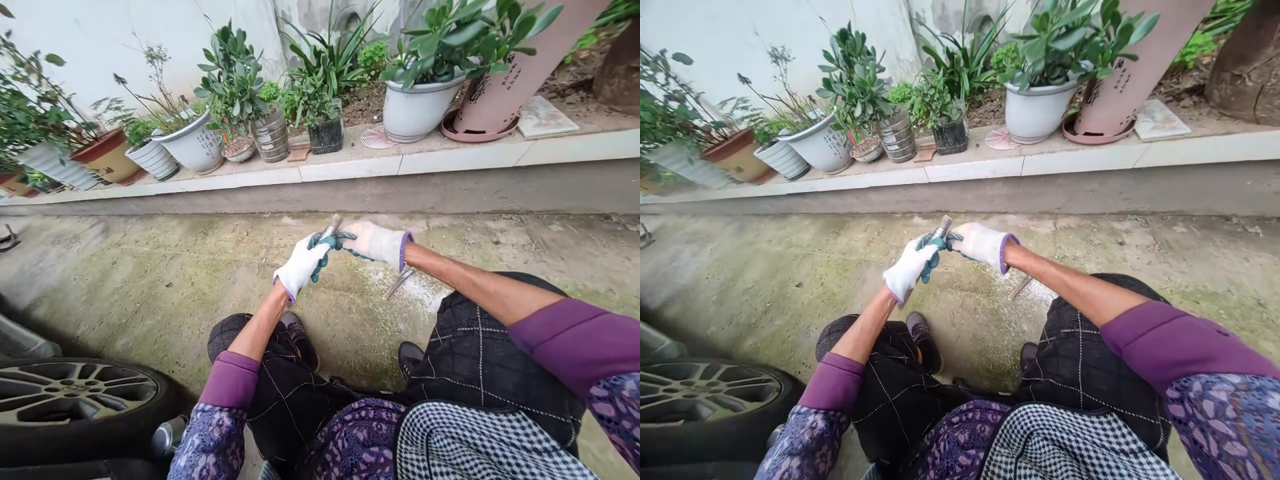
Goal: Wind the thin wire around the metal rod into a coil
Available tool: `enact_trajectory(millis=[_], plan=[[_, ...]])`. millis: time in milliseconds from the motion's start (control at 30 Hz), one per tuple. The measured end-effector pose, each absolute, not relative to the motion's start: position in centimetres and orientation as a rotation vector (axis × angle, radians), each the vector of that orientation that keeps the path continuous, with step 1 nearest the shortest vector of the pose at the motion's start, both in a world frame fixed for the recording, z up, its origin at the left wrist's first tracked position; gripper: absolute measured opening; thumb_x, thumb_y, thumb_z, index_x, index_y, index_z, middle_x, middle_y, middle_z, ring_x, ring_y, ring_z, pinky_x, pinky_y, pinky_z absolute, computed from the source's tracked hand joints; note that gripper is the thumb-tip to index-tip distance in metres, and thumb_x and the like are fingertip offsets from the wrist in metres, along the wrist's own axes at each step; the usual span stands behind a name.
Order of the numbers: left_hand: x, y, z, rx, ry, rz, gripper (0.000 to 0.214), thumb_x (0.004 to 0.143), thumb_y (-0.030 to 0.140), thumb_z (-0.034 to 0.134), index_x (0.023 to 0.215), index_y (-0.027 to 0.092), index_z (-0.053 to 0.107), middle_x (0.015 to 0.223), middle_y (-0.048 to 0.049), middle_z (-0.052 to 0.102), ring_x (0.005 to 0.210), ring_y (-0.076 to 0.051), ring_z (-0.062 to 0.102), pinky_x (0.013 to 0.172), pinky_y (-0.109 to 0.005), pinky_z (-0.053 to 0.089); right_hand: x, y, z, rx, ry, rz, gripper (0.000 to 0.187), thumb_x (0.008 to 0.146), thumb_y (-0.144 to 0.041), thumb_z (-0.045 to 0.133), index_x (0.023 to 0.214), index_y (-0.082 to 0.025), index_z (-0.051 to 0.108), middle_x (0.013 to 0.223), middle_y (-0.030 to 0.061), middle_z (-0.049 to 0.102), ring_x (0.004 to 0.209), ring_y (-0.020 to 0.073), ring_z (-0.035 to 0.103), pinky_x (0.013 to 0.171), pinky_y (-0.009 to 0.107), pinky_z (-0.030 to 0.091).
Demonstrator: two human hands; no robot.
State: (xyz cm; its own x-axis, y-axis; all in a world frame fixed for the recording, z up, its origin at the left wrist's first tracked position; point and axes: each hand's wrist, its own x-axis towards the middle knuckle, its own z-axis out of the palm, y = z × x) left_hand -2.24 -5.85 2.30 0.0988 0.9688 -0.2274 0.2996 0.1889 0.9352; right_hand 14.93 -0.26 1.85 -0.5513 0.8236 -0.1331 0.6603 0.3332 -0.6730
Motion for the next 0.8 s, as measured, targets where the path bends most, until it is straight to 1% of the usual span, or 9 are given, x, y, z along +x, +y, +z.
enact_trajectory(millis=[167, 300, 367, 433, 533, 600, 667, 733, 800], plan=[[-2.5, -4.6, -0.6, 1.365, 1.364, 0.797, 0.043, 0.076, 0.026, 0.067, 0.118, 0.017, 0.064, 0.071, 0.0034, 0.055, 0.049, -0.005, 0.046, 0.038, -0.016, 0.039, 15.5, -0.5, 0.9, -1.399, -2.620, 0.797, 0.025, 0.092, -0.028, 0.047, 0.089, -0.016, 0.069, 0.080, 0.0059, 0.069, 0.063, 0.0142, 0.055, 0.059, 0.025, 0.038], [-3.0, -4.1, -1.7, 1.423, 1.481, 0.765, 0.053, 0.078, 0.025, 0.064, 0.130, 0.018, 0.059, 0.081, 0.0007, 0.063, 0.047, -0.005, 0.045, 0.044, -0.019, 0.044, 15.7, -1.7, 1.2, -1.321, -2.800, 0.627, 0.026, 0.092, -0.025, 0.046, 0.097, -0.018, 0.071, 0.097, 0.0083, 0.073, 0.079, 0.0185, 0.063, 0.067, 0.027, 0.040], [-3.0, -4.0, -1.8, 1.591, 1.590, 0.663, 0.051, 0.079, 0.025, 0.062, 0.130, 0.020, 0.060, 0.087, -0.0015, 0.068, 0.053, -0.008, 0.051, 0.052, -0.022, 0.048, 15.8, -2.1, 1.7, -1.319, -2.852, 0.560, 0.027, 0.091, -0.023, 0.046, 0.102, -0.019, 0.070, 0.104, 0.0092, 0.074, 0.085, 0.0202, 0.065, 0.070, 0.027, 0.041], [-2.7, -4.2, -1.7, 1.862, 1.641, 0.453, 0.045, 0.079, 0.025, 0.062, 0.124, 0.023, 0.065, 0.093, -0.0028, 0.071, 0.065, -0.013, 0.060, 0.066, -0.025, 0.052, 15.9, -2.0, 2.1, -1.340, -2.883, 0.482, 0.028, 0.092, -0.023, 0.045, 0.104, -0.019, 0.070, 0.105, 0.0102, 0.074, 0.087, 0.0213, 0.066, 0.070, 0.028, 0.041], [-1.9, -5.0, -1.3, 2.150, 1.509, 0.133, 0.039, 0.078, 0.029, 0.062, 0.116, 0.025, 0.069, 0.093, -0.0020, 0.073, 0.078, -0.018, 0.065, 0.077, -0.027, 0.051, 16.5, -1.0, 2.3, -1.394, -2.893, 0.435, 0.026, 0.090, -0.025, 0.046, 0.095, -0.019, 0.071, 0.094, 0.0095, 0.073, 0.081, 0.0207, 0.065, 0.068, 0.029, 0.041], [-1.6, -5.6, -0.9, 2.180, 1.379, 0.088, 0.039, 0.078, 0.030, 0.062, 0.116, 0.025, 0.069, 0.091, -0.0003, 0.073, 0.078, -0.018, 0.065, 0.075, -0.025, 0.050, 17.0, -0.2, 2.0, -1.380, -2.837, 0.565, 0.021, 0.085, -0.024, 0.049, 0.084, -0.019, 0.070, 0.084, 0.0070, 0.072, 0.075, 0.0186, 0.062, 0.066, 0.028, 0.041], [-1.6, -6.0, -0.5, 2.149, 1.301, 0.164, 0.041, 0.076, 0.030, 0.063, 0.116, 0.024, 0.068, 0.092, 0.0008, 0.072, 0.080, -0.017, 0.065, 0.073, -0.023, 0.049, 17.5, 0.3, 1.7, -1.368, -2.690, 0.862, 0.019, 0.080, -0.024, 0.050, 0.079, -0.019, 0.068, 0.074, 0.0039, 0.068, 0.064, 0.0156, 0.058, 0.059, 0.026, 0.042], [-1.7, -6.2, -0.2, 2.091, 1.296, 0.264, 0.041, 0.076, 0.033, 0.064, 0.115, 0.021, 0.069, 0.092, 0.0005, 0.071, 0.080, -0.016, 0.064, 0.072, -0.023, 0.048, 17.8, 0.6, 1.4, -1.373, -2.458, 1.206, 0.021, 0.079, -0.032, 0.051, 0.082, -0.019, 0.068, 0.065, 0.0009, 0.061, 0.052, 0.0127, 0.051, 0.048, 0.025, 0.040], [-1.8, -6.3, 0.1, 2.022, 1.329, 0.336, 0.040, 0.076, 0.036, 0.065, 0.112, 0.019, 0.069, 0.090, -0.0002, 0.070, 0.078, -0.016, 0.062, 0.070, -0.023, 0.047, 17.9, 0.7, 1.3, -1.380, -2.226, 1.436, 0.028, 0.077, -0.041, 0.055, 0.085, -0.018, 0.068, 0.059, -0.0012, 0.055, 0.045, 0.0106, 0.044, 0.039, 0.023, 0.036]])
